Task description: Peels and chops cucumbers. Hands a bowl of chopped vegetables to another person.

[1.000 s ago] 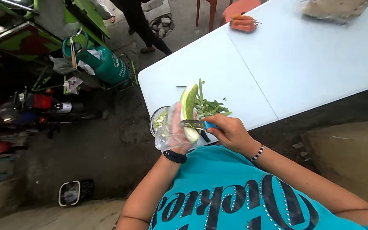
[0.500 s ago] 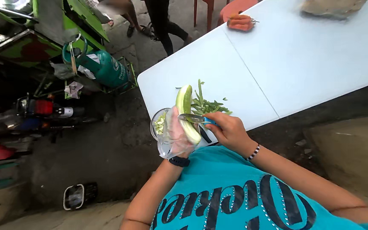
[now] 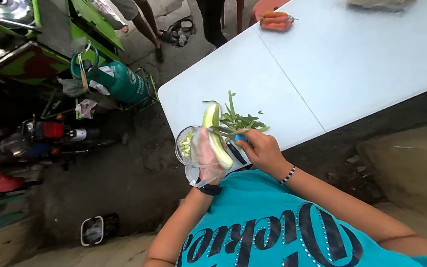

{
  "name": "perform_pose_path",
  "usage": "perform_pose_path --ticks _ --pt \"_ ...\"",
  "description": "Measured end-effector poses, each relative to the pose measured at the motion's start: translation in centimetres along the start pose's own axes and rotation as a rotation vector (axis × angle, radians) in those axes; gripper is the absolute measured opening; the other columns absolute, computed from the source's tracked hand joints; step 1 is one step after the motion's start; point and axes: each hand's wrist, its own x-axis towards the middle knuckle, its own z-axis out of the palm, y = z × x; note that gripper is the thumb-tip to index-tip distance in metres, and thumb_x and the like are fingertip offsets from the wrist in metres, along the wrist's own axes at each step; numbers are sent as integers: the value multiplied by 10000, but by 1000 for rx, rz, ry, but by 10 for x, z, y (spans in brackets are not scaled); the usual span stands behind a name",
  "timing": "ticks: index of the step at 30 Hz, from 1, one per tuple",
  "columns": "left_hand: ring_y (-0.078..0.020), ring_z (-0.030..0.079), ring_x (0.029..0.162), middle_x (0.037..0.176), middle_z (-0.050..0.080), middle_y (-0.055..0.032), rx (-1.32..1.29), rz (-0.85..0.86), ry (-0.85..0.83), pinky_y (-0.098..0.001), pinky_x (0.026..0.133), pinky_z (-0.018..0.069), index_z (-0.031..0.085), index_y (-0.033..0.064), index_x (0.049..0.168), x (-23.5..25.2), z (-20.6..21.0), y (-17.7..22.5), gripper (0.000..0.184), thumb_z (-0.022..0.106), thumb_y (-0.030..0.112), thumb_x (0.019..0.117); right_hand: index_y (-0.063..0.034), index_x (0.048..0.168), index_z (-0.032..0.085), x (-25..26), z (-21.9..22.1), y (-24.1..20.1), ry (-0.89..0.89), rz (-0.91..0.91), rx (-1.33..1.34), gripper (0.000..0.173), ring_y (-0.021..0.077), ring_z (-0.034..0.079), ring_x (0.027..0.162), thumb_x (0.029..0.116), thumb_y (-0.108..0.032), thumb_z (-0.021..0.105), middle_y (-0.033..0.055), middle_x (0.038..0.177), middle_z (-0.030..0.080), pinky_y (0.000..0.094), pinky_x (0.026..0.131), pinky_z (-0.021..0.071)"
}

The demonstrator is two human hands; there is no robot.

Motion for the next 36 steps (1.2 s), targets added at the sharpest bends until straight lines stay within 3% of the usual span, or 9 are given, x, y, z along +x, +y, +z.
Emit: perform_pose_path --ticks 4,11,16,36 --pt "-107 584 569 736 599 -14 7 -14 4 -255 495 522 621 149 1067 1 -7 -7 417 413 511 1064 -54 1203 693 -4 6 2 -15 50 -10 347 230 710 852 1065 -307 502 101 1044 721 422 679 584" --pt "-111 588 557 751 607 -38 -6 -49 12 -258 486 531 591 120 1135 -2 -17 -21 411 394 476 1076 -56 1213 671 -5 8 19 -36 264 25 317 257 674 720 1066 -286 512 106 890 699 482 644 563" --pt "-109 593 572 752 612 -27 136 -10 81 -258 503 532 605 137 1127 2 -19 -23 422 369 484 1084 -71 1220 676 -23 10 6 -97 210 88 359 223 690 778 1071 -343 495 84 964 713 450 669 581" --pt "-127 583 549 722 600 -40 188 -26 121 -277 478 525 610 122 1077 -1 -20 -28 447 371 499 1081 -76 1198 688 -33 7 1 -106 183 68 362 200 666 723 1065 -351 493 65 894 693 409 616 558"
